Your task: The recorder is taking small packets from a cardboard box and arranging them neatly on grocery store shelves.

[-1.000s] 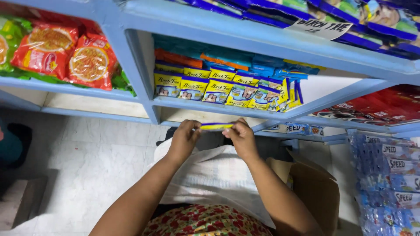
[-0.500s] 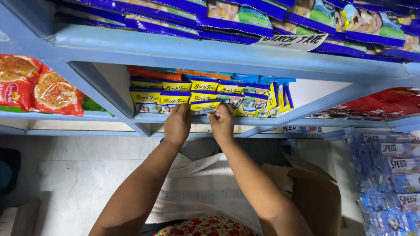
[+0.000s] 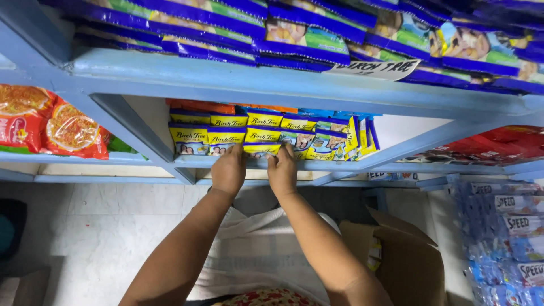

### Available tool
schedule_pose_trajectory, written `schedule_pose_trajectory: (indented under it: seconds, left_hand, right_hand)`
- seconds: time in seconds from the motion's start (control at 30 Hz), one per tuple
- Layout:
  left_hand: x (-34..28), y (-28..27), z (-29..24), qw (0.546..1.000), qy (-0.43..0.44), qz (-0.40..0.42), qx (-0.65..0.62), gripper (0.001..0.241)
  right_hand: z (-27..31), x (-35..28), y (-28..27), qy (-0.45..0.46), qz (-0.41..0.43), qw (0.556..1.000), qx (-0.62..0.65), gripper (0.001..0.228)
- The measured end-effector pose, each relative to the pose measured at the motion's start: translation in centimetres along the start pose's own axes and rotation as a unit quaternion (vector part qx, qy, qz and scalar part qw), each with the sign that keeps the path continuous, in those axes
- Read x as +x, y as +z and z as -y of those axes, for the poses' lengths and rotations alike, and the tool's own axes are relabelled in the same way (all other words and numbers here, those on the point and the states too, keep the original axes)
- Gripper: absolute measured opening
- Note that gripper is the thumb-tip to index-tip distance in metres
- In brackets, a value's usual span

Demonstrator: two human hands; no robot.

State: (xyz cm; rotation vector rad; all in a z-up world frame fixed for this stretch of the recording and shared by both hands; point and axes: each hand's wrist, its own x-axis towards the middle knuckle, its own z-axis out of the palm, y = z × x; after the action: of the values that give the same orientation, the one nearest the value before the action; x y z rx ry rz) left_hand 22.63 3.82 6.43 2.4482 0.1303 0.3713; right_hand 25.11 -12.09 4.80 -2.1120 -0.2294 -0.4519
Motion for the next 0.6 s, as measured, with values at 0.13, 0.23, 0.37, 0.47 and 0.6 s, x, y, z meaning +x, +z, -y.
schedule_pose_trajectory:
  seconds: [0.13,0.23,0.37,0.47,0.6]
  left_hand:
    - [0.3,1.1,0.7,0.999,-0.018,0.030,0.018,0.022]
    - [0.2,0.5,0.2,0.999,-0.028,0.029,0.009,0.022]
    - [-0.7,-1.4,-1.9,0.998,-0.032,0.013,-0.058,0.038]
    - [-1.4,-0.6,-1.6,0.995,-0.029,-0.002,-0.093,0.047]
    - [-1.7,0.1,-0.6,0.993,-0.003,-0.019,-0.121,0.051]
  right_hand:
    - [0.7,0.3,-0.6,-0.038,-0.019,0.999,0.008,0.016]
    - [1.7,1.0,-1.0,0.007,-0.027,0.998,0.051,0.010]
    - [1.2,1.5,-1.0,-0.009,-0.043,0.999,-0.001,0.012]
    - [0.6,1.6,-0.3,-0.037,-0.068,0.997,-0.027,0.017]
    - [4.6,1.5,-1.5,-0.008,-0.105,0.989,0.102,0.022]
